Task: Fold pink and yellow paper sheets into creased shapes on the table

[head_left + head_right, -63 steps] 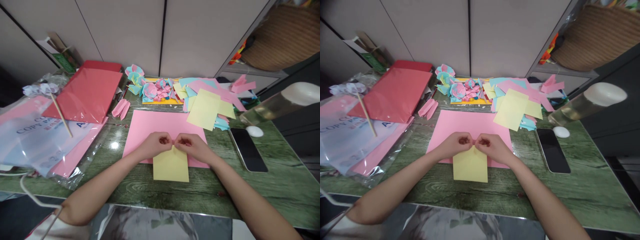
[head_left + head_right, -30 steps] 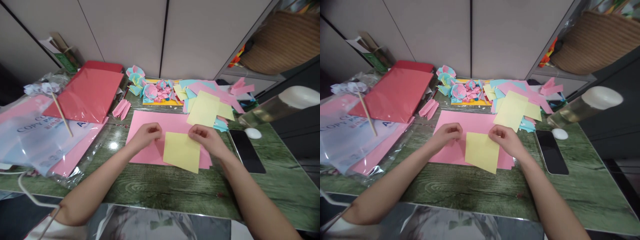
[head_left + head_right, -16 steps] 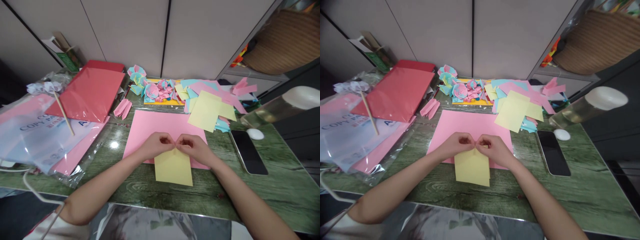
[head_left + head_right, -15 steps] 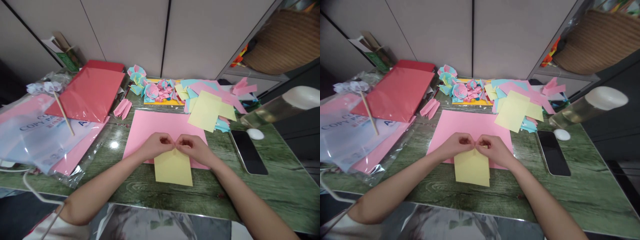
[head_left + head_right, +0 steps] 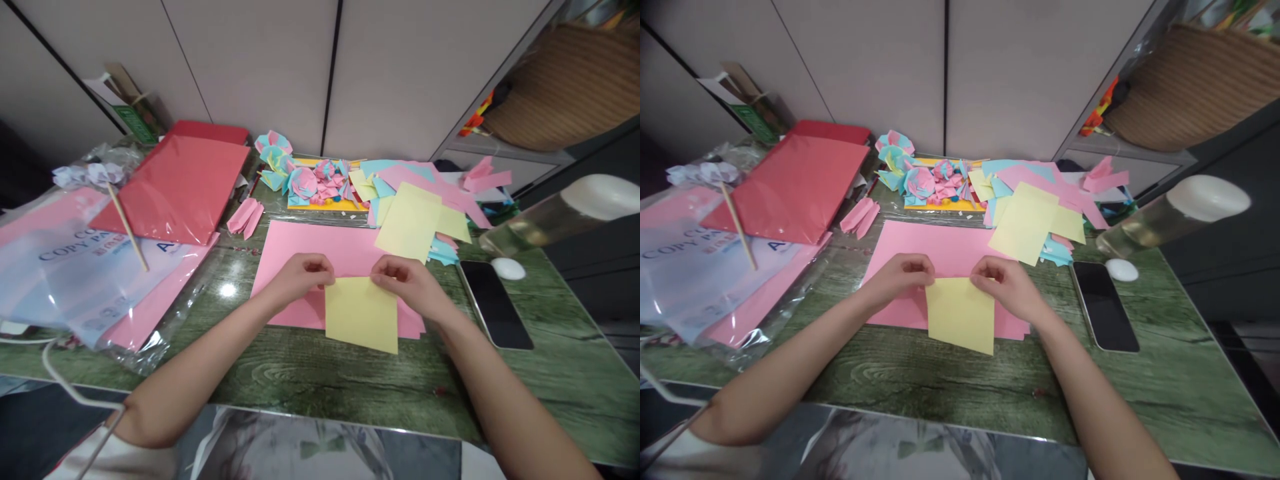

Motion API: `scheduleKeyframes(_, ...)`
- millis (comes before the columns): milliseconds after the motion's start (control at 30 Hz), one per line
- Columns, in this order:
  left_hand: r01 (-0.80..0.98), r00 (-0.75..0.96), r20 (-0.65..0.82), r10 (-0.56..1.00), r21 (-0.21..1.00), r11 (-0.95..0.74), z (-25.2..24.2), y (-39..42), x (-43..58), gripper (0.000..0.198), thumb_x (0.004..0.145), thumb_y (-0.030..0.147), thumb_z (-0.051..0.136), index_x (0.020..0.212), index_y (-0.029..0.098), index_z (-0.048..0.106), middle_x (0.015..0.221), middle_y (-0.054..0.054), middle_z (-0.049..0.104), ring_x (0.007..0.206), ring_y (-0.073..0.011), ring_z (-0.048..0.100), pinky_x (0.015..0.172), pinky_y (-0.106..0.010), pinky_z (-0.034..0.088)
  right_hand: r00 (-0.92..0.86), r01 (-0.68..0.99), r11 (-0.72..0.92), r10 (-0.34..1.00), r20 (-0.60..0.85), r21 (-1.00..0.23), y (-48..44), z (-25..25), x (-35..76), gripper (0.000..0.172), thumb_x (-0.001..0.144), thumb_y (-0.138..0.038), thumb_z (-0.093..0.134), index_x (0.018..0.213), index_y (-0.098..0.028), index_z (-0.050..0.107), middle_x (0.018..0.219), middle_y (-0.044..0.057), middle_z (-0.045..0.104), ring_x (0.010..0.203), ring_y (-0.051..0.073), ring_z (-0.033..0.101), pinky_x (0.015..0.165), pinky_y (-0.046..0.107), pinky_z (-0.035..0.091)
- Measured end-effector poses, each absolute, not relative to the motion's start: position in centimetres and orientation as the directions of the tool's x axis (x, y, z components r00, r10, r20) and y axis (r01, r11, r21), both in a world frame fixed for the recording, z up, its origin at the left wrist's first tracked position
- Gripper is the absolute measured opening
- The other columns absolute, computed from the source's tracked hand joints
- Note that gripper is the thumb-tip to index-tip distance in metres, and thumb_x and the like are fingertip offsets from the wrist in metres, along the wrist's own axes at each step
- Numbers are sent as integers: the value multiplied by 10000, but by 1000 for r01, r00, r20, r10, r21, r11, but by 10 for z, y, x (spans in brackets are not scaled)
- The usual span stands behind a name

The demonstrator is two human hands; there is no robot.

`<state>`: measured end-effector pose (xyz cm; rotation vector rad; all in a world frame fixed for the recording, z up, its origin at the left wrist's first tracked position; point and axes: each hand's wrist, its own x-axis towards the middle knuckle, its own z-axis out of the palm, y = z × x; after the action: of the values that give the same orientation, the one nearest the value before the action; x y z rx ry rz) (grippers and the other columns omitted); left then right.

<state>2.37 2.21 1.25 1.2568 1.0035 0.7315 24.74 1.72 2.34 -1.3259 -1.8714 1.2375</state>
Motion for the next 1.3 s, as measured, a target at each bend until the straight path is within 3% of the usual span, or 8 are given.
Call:
scheduleKeyframes(333, 81, 315, -182, 931, 983, 165, 9, 35, 3, 20, 695, 177, 554, 675, 179, 557, 632, 22, 516, 597, -103, 478, 507, -210, 321, -318, 386, 7, 940, -126, -922, 24, 20, 258, 155, 778, -327, 581, 710, -187, 571, 651, -22, 511, 597, 110, 432, 555, 255, 310)
scheduleKeyframes(433, 82, 382, -208, 901, 978, 191, 9, 31, 13, 88, 709, 255, 603, 736, 174, 580, 685, 14, 548, 641, -110, 503, 557, -220, 351, -344, 379, 15, 931, -126, -925, 21, 20, 250, 138, 774, -307, 578, 713, -183, 576, 669, -17, 527, 621, 115, 448, 579, 258, 327)
scheduleKeyframes(600, 178, 438, -217, 872, 972, 153, 10, 19, 30, 103, 695, 240, 604, 649, 156, 566, 653, 23, 528, 641, -107, 483, 621, -241, 367, -412, 382, 14, 898, -157, -924, 16, 17, 236, 85, 750, -258, 577, 719, -181, 560, 701, -10, 542, 659, 127, 476, 605, 260, 359)
scheduleKeyframes(867, 251, 537, -254, 805, 959, 135, 8, 10, 34, 56, 692, 231, 566, 678, 178, 553, 617, 46, 498, 548, -92, 442, 501, -211, 333, -516, 465, 86, 835, -191, -881, 6, 15, 224, 83, 752, -255, 552, 700, -193, 568, 653, -19, 529, 613, 119, 425, 564, 252, 328)
scheduleKeyframes(1100, 251, 546, -124, 828, 968, -21, 16, 10, 35, 46, 714, 181, 537, 669, 175, 541, 644, 41, 512, 618, -101, 461, 589, -227, 355, -488, 452, 94, 859, -157, -887, 10, 23, 231, 101, 707, -196, 558, 607, -187, 545, 597, -38, 502, 596, 110, 389, 567, 253, 294)
scheduleKeyframes(1300, 223, 367, 0, 930, 971, -88, 32, 28, 7, 84, 738, 212, 565, 685, 167, 519, 676, 35, 497, 646, -102, 447, 602, -223, 332, -344, 462, 63, 932, -113, -885, 27, 22, 265, 106, 695, -165, 535, 591, -182, 523, 595, -33, 482, 604, 119, 414, 581, 266, 300)
